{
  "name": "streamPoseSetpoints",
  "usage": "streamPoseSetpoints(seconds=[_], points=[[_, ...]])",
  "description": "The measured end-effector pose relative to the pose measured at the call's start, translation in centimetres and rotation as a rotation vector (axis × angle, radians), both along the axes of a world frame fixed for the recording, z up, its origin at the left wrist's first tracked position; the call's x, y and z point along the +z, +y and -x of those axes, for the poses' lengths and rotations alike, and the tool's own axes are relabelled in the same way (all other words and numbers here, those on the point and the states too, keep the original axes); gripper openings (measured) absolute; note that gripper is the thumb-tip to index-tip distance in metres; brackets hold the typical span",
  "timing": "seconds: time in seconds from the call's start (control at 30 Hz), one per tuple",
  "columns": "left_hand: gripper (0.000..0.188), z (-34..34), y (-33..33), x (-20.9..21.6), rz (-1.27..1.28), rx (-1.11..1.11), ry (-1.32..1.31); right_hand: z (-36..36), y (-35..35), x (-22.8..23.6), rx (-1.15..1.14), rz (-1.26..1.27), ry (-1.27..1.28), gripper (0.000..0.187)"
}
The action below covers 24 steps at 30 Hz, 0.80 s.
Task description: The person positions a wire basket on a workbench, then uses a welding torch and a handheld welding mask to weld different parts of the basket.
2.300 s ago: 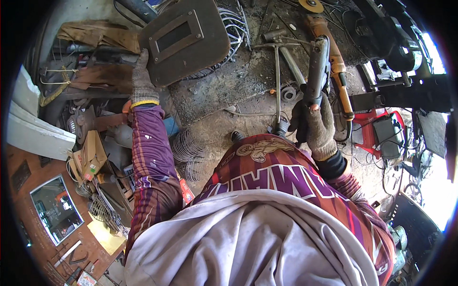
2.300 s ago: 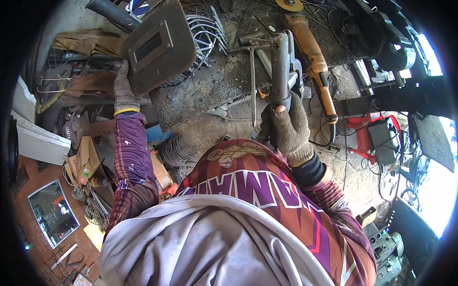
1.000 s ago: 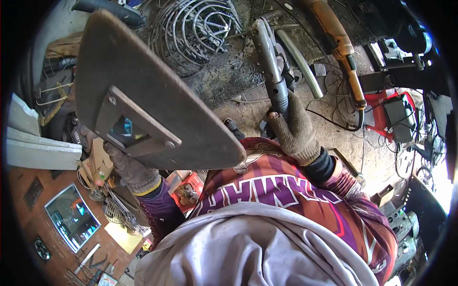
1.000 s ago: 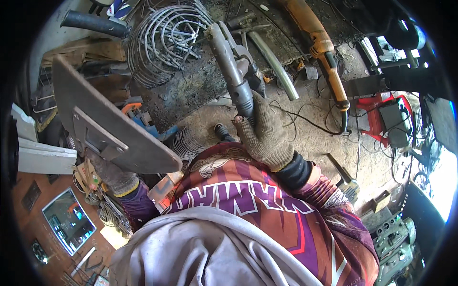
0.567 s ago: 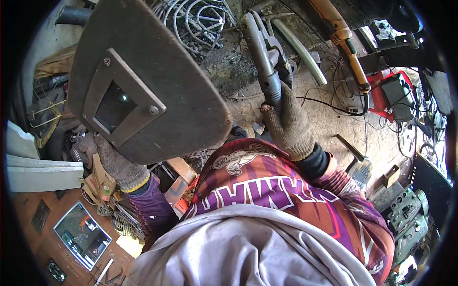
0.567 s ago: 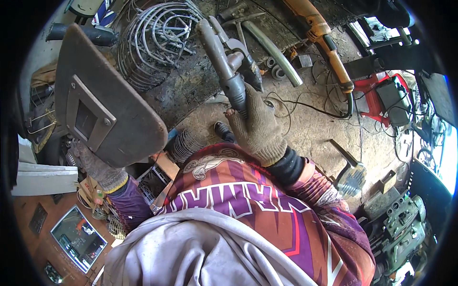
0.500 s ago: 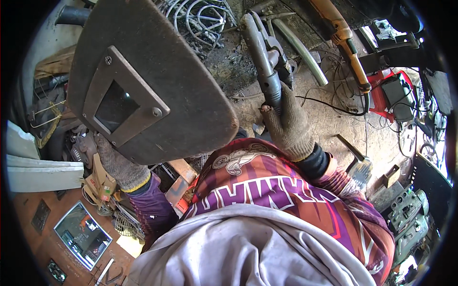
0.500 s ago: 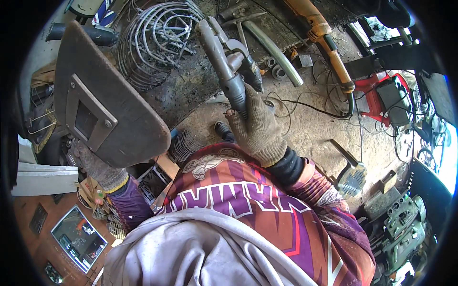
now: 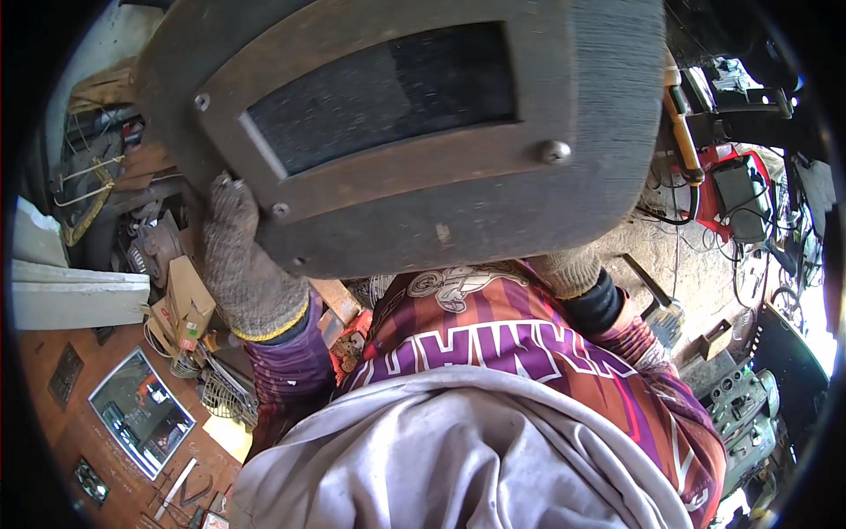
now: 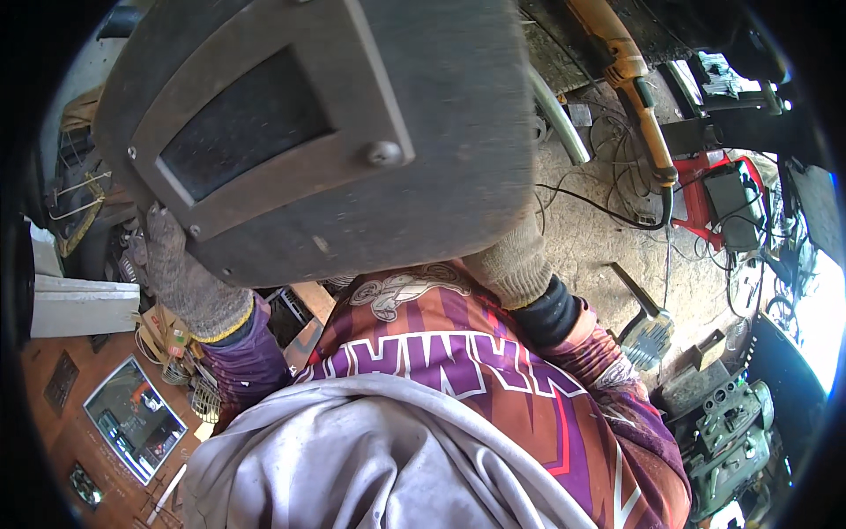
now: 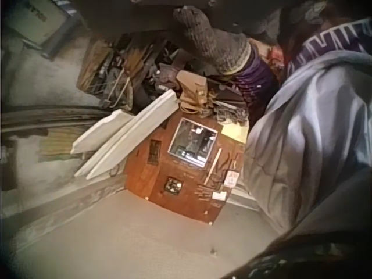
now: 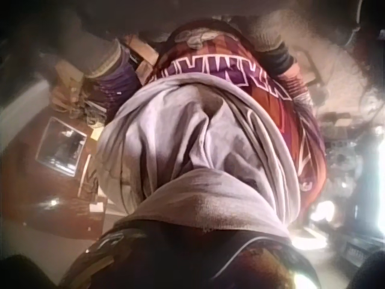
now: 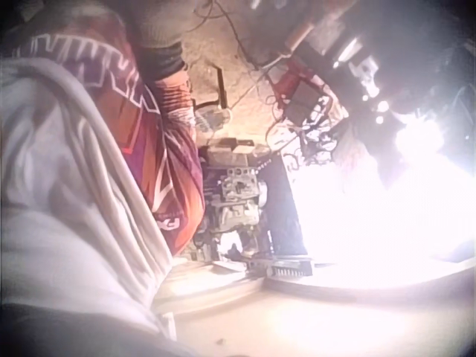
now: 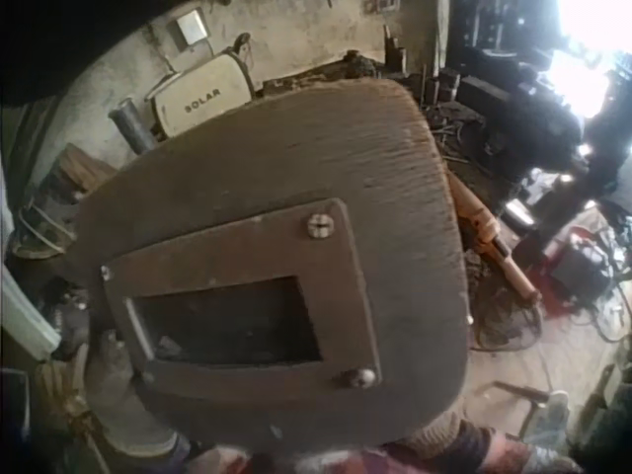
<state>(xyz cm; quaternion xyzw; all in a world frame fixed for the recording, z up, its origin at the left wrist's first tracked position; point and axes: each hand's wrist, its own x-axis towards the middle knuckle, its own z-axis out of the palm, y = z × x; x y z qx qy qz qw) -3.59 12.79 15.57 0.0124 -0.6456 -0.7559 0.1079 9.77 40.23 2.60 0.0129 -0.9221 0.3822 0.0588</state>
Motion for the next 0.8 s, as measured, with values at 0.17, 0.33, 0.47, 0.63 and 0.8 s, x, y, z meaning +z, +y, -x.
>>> streamPoseSetpoints(seconds=[0.17,0.33,0.47,0.63,0.8], points=[[0.045,1.0,-0.4,-0.5,-0.026,-0.088,-0.092,-1.9,0.2,-1.8,0.043,-0.179,-0.030,0.042],[0.045,1.7,-1.7,-1.2,-0.022,-0.180,-0.098,-2.0,0.3,-1.2,0.087,-0.253,-0.023,0.043],[0.046,1.7,-2.9,-1.6,0.138,-0.167,-0.096,-1.5,0.1,-1.4,0.013,-0.247,0.074,0.039],[0.050,1.8,-1.1,2.1,-0.289,-0.273,-0.039,0.9,-0.5,1.9,-0.215,0.342,-0.108,0.048],[0.052,3.8,-8.8,4.5,-0.445,-0.320,-0.092,1.9,-0.8,3.4,-0.339,0.415,-0.174,0.056]])
